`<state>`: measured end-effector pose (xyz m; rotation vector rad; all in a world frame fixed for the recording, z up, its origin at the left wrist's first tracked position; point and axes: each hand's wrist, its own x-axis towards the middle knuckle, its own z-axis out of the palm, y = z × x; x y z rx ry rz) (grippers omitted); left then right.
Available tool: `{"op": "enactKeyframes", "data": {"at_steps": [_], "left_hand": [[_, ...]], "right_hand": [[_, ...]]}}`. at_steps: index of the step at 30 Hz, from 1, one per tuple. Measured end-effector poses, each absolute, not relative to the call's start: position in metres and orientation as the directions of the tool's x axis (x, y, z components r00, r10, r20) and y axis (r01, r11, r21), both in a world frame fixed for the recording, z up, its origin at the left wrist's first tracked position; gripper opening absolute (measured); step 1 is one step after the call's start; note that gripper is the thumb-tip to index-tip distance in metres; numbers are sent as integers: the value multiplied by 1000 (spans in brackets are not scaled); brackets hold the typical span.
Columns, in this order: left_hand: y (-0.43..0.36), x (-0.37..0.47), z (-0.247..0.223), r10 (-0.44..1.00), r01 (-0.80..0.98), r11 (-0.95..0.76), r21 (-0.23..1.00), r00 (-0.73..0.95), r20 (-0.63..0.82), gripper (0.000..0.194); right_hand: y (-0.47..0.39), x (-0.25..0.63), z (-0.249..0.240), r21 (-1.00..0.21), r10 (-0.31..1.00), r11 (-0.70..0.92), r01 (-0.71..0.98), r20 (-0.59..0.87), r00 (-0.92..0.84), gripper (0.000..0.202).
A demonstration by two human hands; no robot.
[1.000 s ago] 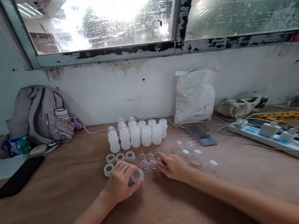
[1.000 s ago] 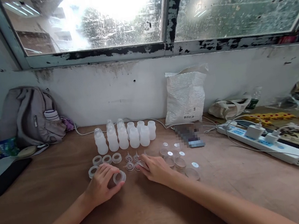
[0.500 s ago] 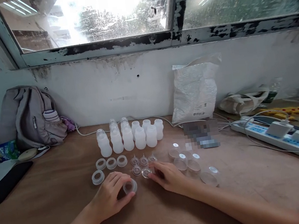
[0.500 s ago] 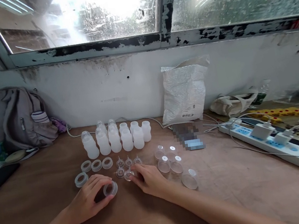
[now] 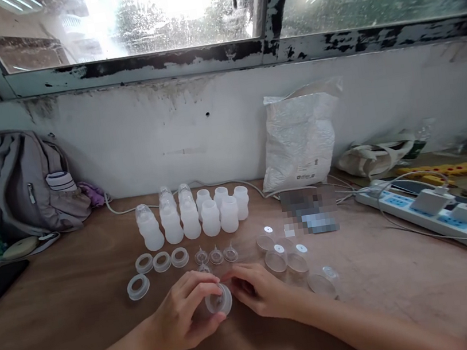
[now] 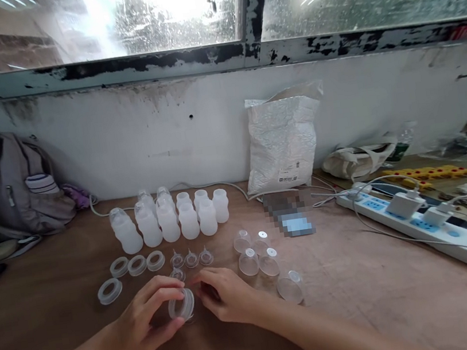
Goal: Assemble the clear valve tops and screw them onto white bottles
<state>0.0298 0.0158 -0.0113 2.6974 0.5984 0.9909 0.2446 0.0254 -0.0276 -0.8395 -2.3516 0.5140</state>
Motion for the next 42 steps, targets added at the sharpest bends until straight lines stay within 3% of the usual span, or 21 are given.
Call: {"op": "enactKeyframes", "data": {"at_steps": [6,12,16,20,23,28,31,37,42], "left_hand": [[18,34,-18,485,364,-872,327,737,471,23],[16,36,-20,518,387,-837,387,790,327,33],[15,36,-17,576,394,-779,488,757,309,34],[17,35,-17,648,388,-709,588,688,327,16],[20,34,-19,710,388,-641,662,626,321,15],[21,39,-20,893,336,-317,887,422,159,23],[19,46,-21,945,196,-141,970,318,73,26],[14,52,-24,944,-16,97,995,318,-87,32],[9,49,-25,926,8,7,1000,377,-9,34]], "right_hand": [[28,242,-28,-601,729,661,449,374,-574,18],[27,240,-26,-654,778,596,466,327,-536,18],[27,239,-25,-653,773,603,458,336,-538,17],[26,239,-25,-630,754,629,456,352,-554,15],[24,240,-25,-605,731,655,453,356,-582,16],[19,242,-21,-614,697,681,399,377,-610,26],[13,239,-17,-721,741,601,346,339,-580,33],[9,226,-23,-900,877,334,282,186,-444,18],[8,223,-26,-946,928,213,242,119,-353,19]]}}
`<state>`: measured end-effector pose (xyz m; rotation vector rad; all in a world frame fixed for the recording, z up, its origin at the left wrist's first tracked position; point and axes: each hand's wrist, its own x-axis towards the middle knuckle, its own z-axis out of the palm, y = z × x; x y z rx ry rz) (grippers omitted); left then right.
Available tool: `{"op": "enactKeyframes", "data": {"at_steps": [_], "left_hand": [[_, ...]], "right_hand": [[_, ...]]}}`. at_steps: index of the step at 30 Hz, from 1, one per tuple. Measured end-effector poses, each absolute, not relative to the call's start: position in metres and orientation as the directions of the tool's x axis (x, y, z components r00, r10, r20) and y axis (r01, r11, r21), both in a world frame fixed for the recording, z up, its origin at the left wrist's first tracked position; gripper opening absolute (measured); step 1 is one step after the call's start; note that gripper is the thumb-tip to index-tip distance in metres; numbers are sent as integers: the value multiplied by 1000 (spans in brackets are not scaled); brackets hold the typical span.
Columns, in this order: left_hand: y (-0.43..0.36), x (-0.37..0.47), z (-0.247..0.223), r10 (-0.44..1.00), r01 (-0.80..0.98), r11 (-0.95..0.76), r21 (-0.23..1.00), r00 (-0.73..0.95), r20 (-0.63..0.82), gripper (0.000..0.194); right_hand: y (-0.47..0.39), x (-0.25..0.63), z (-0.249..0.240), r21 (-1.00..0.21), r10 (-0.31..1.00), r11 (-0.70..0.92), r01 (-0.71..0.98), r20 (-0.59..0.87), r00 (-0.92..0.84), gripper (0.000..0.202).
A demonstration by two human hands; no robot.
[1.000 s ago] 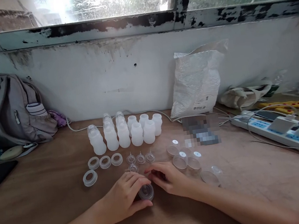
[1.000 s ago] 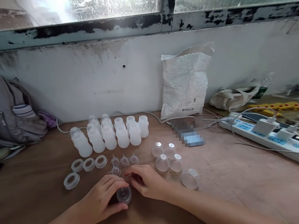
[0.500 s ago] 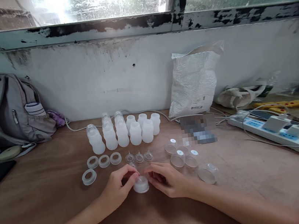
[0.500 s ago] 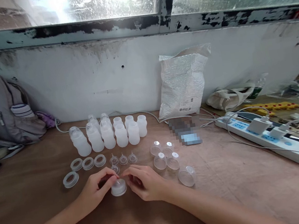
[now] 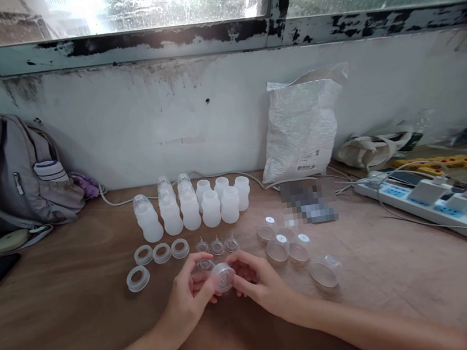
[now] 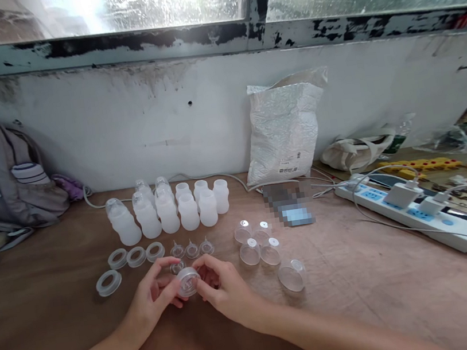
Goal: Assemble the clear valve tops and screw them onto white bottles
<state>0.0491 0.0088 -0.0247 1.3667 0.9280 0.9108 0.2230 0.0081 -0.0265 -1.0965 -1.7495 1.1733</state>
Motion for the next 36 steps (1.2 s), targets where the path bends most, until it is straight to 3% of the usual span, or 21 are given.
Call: {"op": "enactKeyframes", "data": {"at_steps": [7,20,36], "left_hand": [[6,52,-20,914,137,-103,985,404,39,17],[8,58,-30,926,163,-3,987,372,-59,21],[3,57,-30,921,316,-134,939,389,0,18]], "right_hand": [[6,219,-22,-947,930,216,237,126,-345,20],[2,214,-19,-889,928,310,337,205,-311,7],[2,215,-25,-860,910,342,379,202,-362,8]]}}
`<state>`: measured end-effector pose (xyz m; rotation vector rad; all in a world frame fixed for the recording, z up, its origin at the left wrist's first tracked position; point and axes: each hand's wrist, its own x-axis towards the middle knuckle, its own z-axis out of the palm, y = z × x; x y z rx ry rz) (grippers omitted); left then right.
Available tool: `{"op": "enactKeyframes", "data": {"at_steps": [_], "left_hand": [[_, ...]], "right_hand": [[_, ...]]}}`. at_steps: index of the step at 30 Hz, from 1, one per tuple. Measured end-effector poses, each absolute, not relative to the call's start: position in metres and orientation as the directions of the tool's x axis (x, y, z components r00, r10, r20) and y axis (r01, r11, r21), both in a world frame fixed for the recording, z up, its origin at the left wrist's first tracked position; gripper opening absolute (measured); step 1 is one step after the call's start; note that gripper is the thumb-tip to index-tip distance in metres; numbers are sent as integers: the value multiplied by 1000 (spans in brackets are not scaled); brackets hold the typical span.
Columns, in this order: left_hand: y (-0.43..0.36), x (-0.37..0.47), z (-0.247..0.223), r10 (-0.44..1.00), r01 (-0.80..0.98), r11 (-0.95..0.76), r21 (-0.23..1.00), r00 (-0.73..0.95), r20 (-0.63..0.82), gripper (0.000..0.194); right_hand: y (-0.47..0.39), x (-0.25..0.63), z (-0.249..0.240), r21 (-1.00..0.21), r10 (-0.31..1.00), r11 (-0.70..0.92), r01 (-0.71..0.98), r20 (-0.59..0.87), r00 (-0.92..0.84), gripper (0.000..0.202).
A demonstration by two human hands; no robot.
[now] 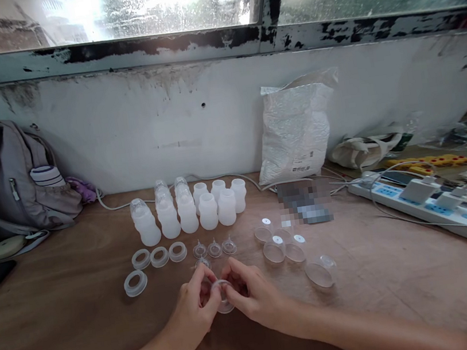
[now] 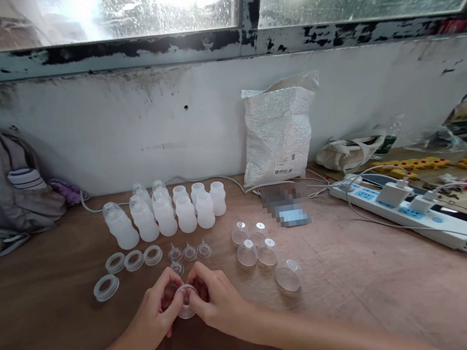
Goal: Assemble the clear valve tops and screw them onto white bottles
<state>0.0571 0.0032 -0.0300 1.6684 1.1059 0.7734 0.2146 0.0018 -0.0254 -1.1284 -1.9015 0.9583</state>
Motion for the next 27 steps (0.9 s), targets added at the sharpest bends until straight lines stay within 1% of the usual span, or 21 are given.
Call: {"op": "enactKeyframes", "data": {"at_steps": [5,8,11,16,19,23,27], "left_hand": [[5,57,-28,936,279,-52,959,349,-51,18],[4,57,-28,932,241,-68,968,361,-24,18],[3,56,-29,929,249,-96,964,370,-3,18],[3,57,-31,933,268,-99,958,359,-4,17],[3,57,-31,933,288,-101,952,360,-10,16],[2,57,-29,929,319,-132,939,371,4,14],[2,57,-29,930,388,-176,905,367,23,12]], "right_hand": [[0,214,-18,-885,917,329,329,217,-334,2],[-2,214,-15,-885,892,371,282,255,-373,12],[-2,214,-17,-887,881,387,254,273,-387,18],[0,215,-23,-907,890,363,214,269,-367,13],[1,215,-24,-910,902,345,231,253,-351,10],[1,214,-24,-895,907,350,276,250,-340,13],[-2,214,-25,-877,904,363,316,249,-346,17]]}}
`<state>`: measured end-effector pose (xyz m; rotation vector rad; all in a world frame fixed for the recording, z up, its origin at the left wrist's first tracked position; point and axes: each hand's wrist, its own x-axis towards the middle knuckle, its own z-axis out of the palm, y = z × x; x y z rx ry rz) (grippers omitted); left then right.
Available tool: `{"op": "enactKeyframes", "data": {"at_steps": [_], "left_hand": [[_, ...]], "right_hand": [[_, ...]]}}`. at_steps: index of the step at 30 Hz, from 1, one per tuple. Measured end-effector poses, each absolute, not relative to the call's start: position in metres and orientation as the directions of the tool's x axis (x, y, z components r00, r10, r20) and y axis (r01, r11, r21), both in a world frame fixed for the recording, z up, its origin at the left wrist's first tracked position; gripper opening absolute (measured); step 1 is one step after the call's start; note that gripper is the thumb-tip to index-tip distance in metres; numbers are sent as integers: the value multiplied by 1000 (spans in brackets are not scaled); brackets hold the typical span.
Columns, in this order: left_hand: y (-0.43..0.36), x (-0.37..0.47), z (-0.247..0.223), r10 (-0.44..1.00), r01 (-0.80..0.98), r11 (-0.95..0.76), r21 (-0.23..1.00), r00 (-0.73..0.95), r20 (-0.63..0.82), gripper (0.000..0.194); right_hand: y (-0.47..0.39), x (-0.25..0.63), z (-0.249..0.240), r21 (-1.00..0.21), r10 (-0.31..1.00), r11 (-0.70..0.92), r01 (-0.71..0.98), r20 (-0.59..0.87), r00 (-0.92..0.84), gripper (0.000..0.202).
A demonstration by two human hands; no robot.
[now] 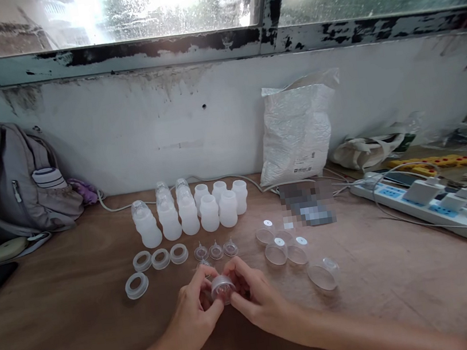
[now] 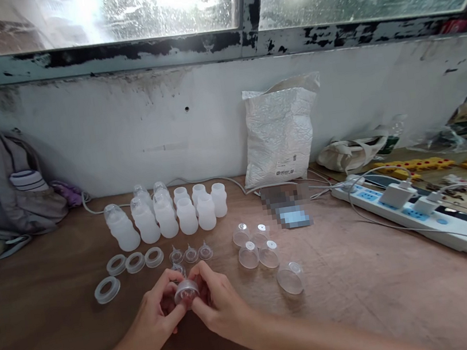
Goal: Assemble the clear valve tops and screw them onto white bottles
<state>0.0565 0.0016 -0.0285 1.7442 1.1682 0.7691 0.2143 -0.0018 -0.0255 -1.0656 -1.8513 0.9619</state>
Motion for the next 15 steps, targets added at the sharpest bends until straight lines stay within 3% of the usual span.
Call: {"op": "enactKeyframes", "data": {"at_steps": [7,15], "left_hand": [[3,56,-28,925,353,-170,920,380,25,12],[0,56,-23,927,292,-123,949,376,5,11]], "right_hand": [[-1,215,-25,-880,915,342,329,232,-331,18],[-1,215,-19,-878,916,335,342,218,-336,3]]}}
